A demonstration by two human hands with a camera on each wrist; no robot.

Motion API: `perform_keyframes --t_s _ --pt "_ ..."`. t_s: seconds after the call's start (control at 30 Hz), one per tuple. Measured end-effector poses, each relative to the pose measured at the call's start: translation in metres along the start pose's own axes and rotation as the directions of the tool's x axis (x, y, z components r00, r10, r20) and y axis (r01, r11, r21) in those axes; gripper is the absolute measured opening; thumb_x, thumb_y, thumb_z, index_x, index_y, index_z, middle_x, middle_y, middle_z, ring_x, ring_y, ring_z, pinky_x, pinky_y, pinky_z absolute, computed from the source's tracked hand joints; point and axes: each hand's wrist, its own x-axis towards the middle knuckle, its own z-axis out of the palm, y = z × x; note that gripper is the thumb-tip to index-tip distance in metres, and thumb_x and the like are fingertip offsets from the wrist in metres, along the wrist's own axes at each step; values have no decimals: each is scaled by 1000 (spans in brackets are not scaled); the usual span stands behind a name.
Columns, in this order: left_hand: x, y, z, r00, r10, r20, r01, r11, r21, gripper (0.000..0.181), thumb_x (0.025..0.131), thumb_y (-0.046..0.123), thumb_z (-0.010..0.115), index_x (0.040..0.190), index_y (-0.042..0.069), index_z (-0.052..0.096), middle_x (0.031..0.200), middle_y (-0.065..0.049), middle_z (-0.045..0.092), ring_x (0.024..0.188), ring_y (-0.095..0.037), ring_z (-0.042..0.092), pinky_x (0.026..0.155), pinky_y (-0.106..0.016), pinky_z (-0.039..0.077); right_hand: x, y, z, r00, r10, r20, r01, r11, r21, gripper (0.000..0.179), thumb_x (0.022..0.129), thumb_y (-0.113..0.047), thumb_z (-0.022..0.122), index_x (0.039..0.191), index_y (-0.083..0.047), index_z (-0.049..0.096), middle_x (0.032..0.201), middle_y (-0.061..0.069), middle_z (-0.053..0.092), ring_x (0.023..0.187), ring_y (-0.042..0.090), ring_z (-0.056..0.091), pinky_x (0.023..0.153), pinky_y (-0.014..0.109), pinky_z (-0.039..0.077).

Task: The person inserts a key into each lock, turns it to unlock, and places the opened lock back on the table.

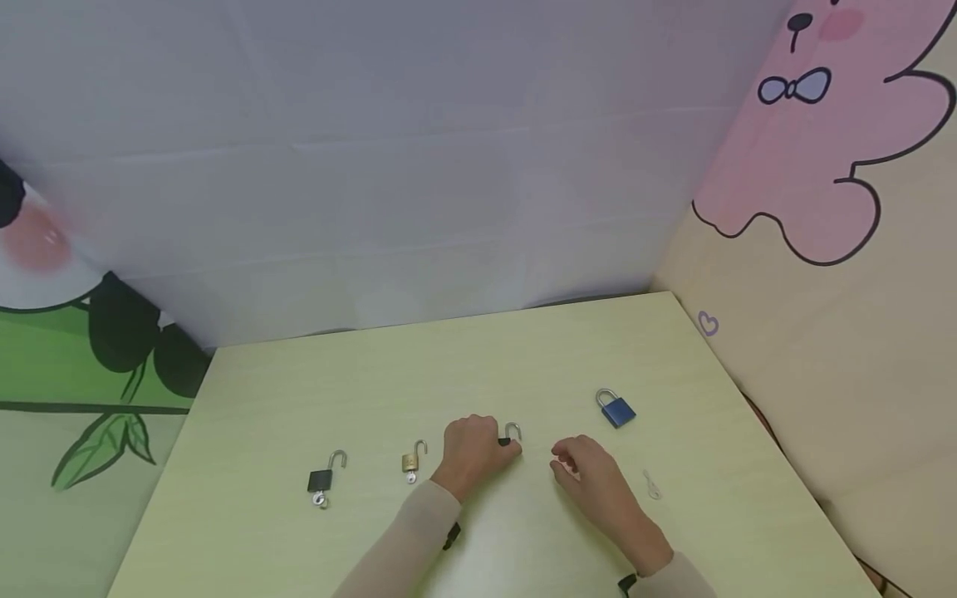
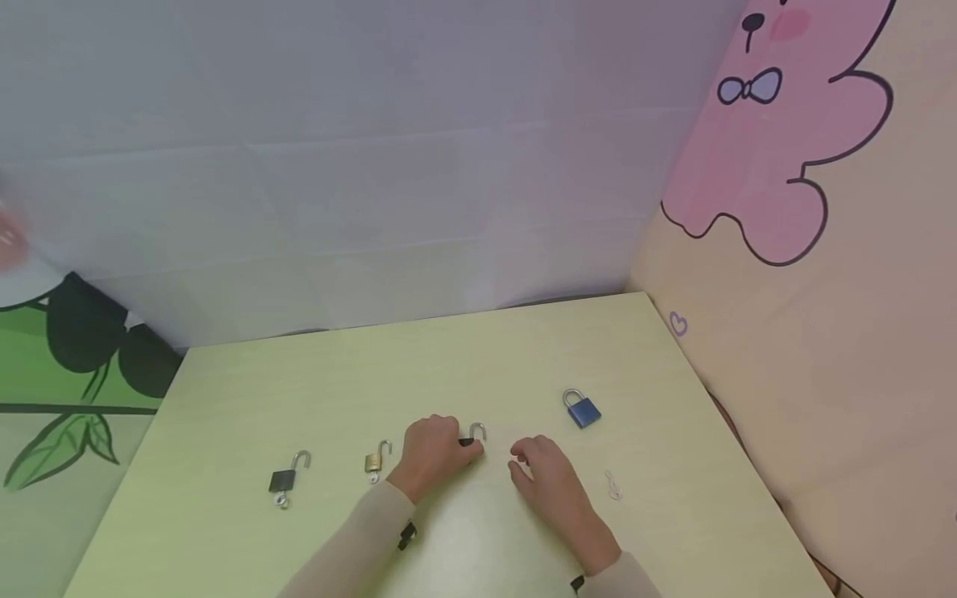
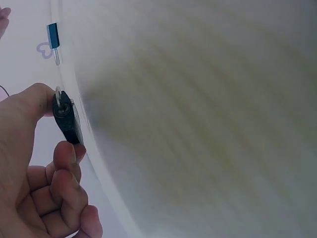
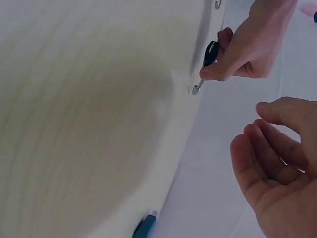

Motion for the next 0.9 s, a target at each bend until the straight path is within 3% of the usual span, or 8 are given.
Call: perform_keyframes --t_s 0.13,0.27,0.53,0.9 --pt "0 1 -1 1000 0 15 0 1000 -5 50 80 48 64 50 19 37 46 9 23 42 -9 24 39 -27 22 -3 -5 -7 997 -74 32 80 971 -227 19 85 -9 78 101 -7 68 93 -1 59 84 15 56 71 30 51" --pt "1 2 0 1000 2 16 -2 1000 -7 48 80 47 65 50 19 39 46 9 25 42 -9 26 39 -27 24 -5 -9 -12 995 -86 56 99 948 -302 19 85 -12 79 99 -5 67 92 3 60 85 19 58 71 32 52" --pt "0 2 0 1000 6 19 -5 1000 -9 49 83 49 66 53 17 43 48 7 30 42 -10 30 39 -28 26 -9 -7 -17 995 -44 85 66 958 -277 19 86 -13 78 99 -5 67 91 2 60 86 19 58 73 33 52" --pt "11 14 -21 996 -12 85 9 999 39 62 85 66 63 53 16 44 48 6 27 41 -10 28 39 -27 25 -15 2 -26 997 -40 70 56 970 -238 21 84 -11 80 99 -3 67 90 2 60 82 18 58 70 32 51"
